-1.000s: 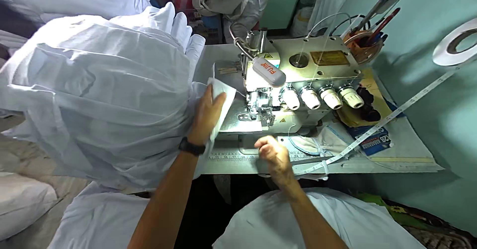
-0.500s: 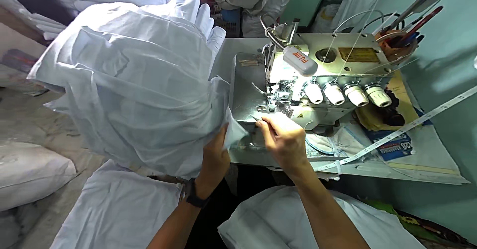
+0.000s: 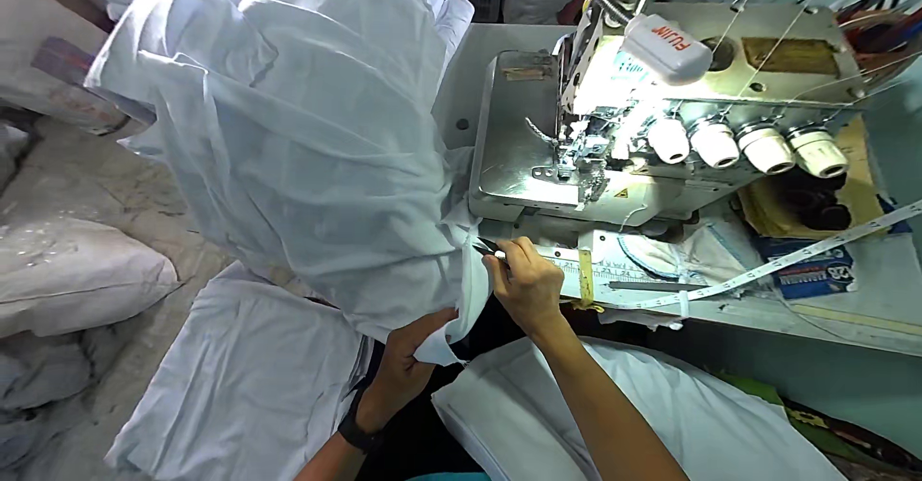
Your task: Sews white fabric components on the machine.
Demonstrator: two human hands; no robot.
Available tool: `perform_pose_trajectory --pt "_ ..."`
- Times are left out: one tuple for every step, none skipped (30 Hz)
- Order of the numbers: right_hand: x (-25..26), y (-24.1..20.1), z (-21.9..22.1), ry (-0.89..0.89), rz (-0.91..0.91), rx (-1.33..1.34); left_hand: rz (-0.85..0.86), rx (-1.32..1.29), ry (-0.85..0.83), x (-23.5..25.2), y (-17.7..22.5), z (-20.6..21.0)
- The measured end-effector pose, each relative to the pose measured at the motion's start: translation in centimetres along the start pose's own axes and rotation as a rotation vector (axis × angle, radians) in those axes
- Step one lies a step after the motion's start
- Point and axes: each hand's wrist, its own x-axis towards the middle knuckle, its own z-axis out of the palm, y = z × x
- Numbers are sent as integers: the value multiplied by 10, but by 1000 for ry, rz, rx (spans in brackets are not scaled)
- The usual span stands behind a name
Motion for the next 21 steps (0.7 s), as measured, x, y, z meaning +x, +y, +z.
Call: perform_pose_trajectory --pt "0 -1 3 2 6 13 5 -4 -27 -1 -1 -1" --pt "0 -2 5 4 12 42 3 -15 -58 -2 -1 -2" --pt "0 -4 5 4 15 87 -5 -33 -98 -4 -1 -4" --pt "0 -4 5 -1 18 152 -16 -53 -145 -5 -1 -6" --pt "0 -4 3 -10 31 233 -29 -67 -196 -7 0 -10" --pt "1 -4 -3 -36 53 307 -42 -81 -238 -8 1 -15" --pt "3 -3 -13 -74 84 373 -57 -88 -272 -9 3 -21" --pt "5 -1 -26 -122 123 447 -71 -85 -281 -7 7 -28" --pt "9 3 -38 -181 152 552 -73 -61 -260 -4 13 -37" --pt "14 7 -47 -238 154 693 -54 -33 -217 1 21 -47" --pt "20 10 -51 -309 131 832 -16 -12 -173 6 30 -57" --pt "26 13 -52 -381 77 905 30 -6 -135 13 38 -67" --pt "32 15 -50 -420 -19 872 76 -8 -102 19 48 -76" --pt "39 16 -45 -439 -131 761 117 -17 -69 24 59 -85" --pt "45 16 -37 -458 -234 626 152 -34 -32 26 72 -94" --pt "49 12 -25 -462 -302 532 183 -50 5 24 86 -105" --pt "48 5 -11 -474 -307 484 205 -62 39 16 104 -116" --pt "42 -7 -1 -509 -304 457 213 -59 83 2 125 -126" --pt "37 -23 1 -619 -328 485 210 -48 148 -17 149 -133" --pt "30 -44 -2 -773 -392 574 191 -36 269 -39 176 -133" --pt "24 -74 -14 -951 -469 649 148 -26 455 -64 208 -123"
